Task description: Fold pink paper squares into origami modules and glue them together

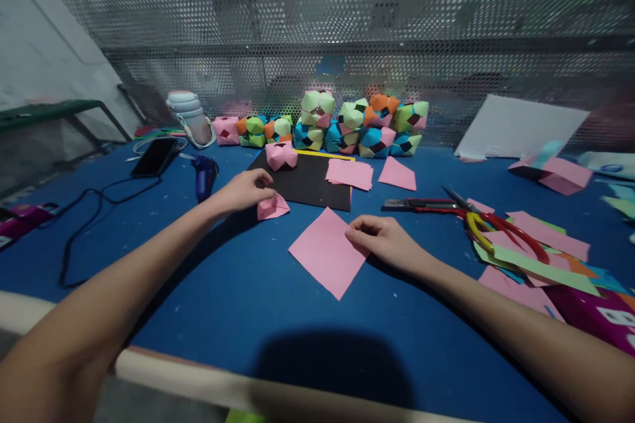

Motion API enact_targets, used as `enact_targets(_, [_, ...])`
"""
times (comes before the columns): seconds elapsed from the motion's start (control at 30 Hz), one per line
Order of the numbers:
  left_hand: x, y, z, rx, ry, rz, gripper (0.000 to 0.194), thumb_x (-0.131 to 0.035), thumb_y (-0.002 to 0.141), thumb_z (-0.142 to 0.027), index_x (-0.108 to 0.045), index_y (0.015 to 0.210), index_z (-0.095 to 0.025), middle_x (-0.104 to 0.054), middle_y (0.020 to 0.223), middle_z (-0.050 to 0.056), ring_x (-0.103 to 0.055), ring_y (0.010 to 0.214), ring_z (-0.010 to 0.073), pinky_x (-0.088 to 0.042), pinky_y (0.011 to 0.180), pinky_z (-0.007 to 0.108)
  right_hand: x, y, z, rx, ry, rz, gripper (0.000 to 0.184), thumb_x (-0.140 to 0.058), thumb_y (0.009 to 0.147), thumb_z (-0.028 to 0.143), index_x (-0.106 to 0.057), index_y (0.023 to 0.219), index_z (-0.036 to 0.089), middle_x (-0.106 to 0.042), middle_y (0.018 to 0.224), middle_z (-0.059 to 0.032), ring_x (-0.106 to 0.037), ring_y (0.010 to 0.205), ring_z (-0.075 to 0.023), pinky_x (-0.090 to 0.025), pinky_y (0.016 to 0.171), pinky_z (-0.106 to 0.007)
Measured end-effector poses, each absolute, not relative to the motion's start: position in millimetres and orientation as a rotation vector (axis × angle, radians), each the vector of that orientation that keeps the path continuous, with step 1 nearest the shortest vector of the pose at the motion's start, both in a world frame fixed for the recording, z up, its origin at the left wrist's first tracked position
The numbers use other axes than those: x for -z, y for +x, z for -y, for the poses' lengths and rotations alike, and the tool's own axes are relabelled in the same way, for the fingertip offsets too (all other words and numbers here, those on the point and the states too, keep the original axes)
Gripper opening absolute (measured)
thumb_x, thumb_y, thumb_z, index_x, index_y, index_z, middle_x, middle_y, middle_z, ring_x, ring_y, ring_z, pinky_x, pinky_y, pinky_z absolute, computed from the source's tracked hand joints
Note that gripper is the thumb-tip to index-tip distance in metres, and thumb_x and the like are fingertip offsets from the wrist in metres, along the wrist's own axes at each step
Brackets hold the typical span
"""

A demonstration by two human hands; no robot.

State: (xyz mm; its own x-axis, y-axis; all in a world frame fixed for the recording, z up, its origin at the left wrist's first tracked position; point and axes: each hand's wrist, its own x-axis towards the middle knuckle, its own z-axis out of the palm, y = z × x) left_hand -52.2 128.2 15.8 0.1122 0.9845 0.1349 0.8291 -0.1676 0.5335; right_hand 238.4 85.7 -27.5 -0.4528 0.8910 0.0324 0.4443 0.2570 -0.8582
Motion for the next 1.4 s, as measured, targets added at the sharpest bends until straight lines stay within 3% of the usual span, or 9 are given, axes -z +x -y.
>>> enact_targets(0.17, [3, -55, -136, -0.776, 2.141, -1.817, 0.014, -0.051, 0.069, -0.025, -0.062, 0.072, -0.016, -0.057, 0.064, 0.001, -0.047, 0.060, 0.0135, -0.033, 0.055, 0.024, 28, 238, -85, -1.079, -1.199, 2.042, 0.024, -0.051, 0.080, 0.037, -0.061, 0.074, 0.016, -0.057, 0.066, 0.0004, -0.049, 0.061, -0.0120, -0.037, 0.057, -0.025])
enact_targets(0.33, [10, -59, -145, -1.048, 2.058, -1.954, 0.021, -0.049, 0.074, -0.025, -0.063, 0.085, -0.014, -0.063, 0.076, 0.004, -0.052, 0.066, 0.0149, -0.037, 0.061, 0.025, 28, 237, -85, -1.069, -1.191, 2.045, 0.023, -0.051, 0.080, 0.036, -0.060, 0.073, 0.016, -0.057, 0.065, 0.0006, -0.049, 0.060, -0.0117, -0.036, 0.056, -0.025])
enact_targets(0.5, [5, -64, -143, -1.254, 2.011, -2.055, 0.034, -0.052, 0.077, -0.027, -0.057, 0.106, -0.011, -0.060, 0.106, 0.012, -0.054, 0.077, 0.0163, -0.042, 0.072, 0.028, 28, 237, -86, -1.051, -1.176, 2.039, 0.023, -0.051, 0.079, 0.036, -0.060, 0.073, 0.016, -0.058, 0.067, -0.0001, -0.050, 0.062, -0.0125, -0.037, 0.057, -0.025])
enact_targets(0.6, [-5, -50, -128, -1.431, 2.067, -1.969, 0.027, -0.051, 0.078, -0.025, -0.058, 0.102, -0.015, -0.058, 0.107, 0.009, -0.054, 0.078, 0.0143, -0.043, 0.075, 0.027, 28, 237, -86, -1.035, -1.166, 2.006, 0.022, -0.051, 0.079, 0.036, -0.060, 0.073, 0.017, -0.059, 0.067, -0.0004, -0.050, 0.062, -0.0125, -0.038, 0.058, -0.026])
enact_targets(0.73, [-5, -13, -100, -1.119, 1.956, -1.550, 0.024, -0.048, 0.081, -0.033, -0.062, 0.090, -0.016, -0.062, 0.084, 0.004, -0.056, 0.073, 0.0139, -0.044, 0.068, 0.026, 27, 237, -86, -1.040, -1.175, 1.971, 0.022, -0.052, 0.078, 0.036, -0.061, 0.072, 0.016, -0.059, 0.066, -0.0004, -0.049, 0.060, -0.0121, -0.038, 0.056, -0.025])
enact_targets(0.9, [7, 18, -76, -0.797, 1.777, -1.332, 0.027, -0.055, 0.077, -0.033, -0.063, 0.095, -0.015, -0.066, 0.089, 0.005, -0.058, 0.075, 0.0151, -0.045, 0.067, 0.027, 26, 237, -85, -1.030, -1.194, 1.979, 0.023, -0.052, 0.079, 0.036, -0.061, 0.072, 0.016, -0.059, 0.067, -0.0005, -0.049, 0.060, -0.0118, -0.038, 0.056, -0.025])
enact_targets(1.03, [14, 24, -69, -0.763, 1.809, -1.319, 0.017, -0.054, 0.075, -0.025, -0.063, 0.085, -0.015, -0.065, 0.077, 0.003, -0.056, 0.066, 0.0131, -0.043, 0.057, 0.024, 26, 234, -83, -1.012, -1.193, 1.979, 0.021, -0.053, 0.079, 0.034, -0.062, 0.076, 0.016, -0.061, 0.069, -0.0010, -0.051, 0.062, -0.0123, -0.039, 0.057, -0.025])
enact_targets(1.27, [12, 14, -74, -0.618, 2.016, -1.263, 0.018, -0.052, 0.072, -0.018, -0.063, 0.086, -0.018, -0.060, 0.071, -0.001, -0.052, 0.064, 0.0125, -0.040, 0.057, 0.023, 34, 234, -83, -0.739, -1.052, 2.073, 0.007, -0.053, 0.077, 0.020, -0.059, 0.075, 0.018, -0.063, 0.076, -0.0021, -0.055, 0.070, -0.0146, -0.042, 0.066, -0.028])
enact_targets(1.4, [8, 4, -82, -0.423, 2.132, -1.188, 0.017, -0.054, 0.070, -0.016, -0.064, 0.084, -0.017, -0.061, 0.075, 0.000, -0.052, 0.067, 0.0127, -0.039, 0.060, 0.023, 39, 236, -83, -0.598, -0.864, 2.161, 0.013, -0.048, 0.073, 0.009, -0.056, 0.076, 0.019, -0.063, 0.085, -0.0051, -0.057, 0.080, -0.0169, -0.043, 0.073, -0.031])
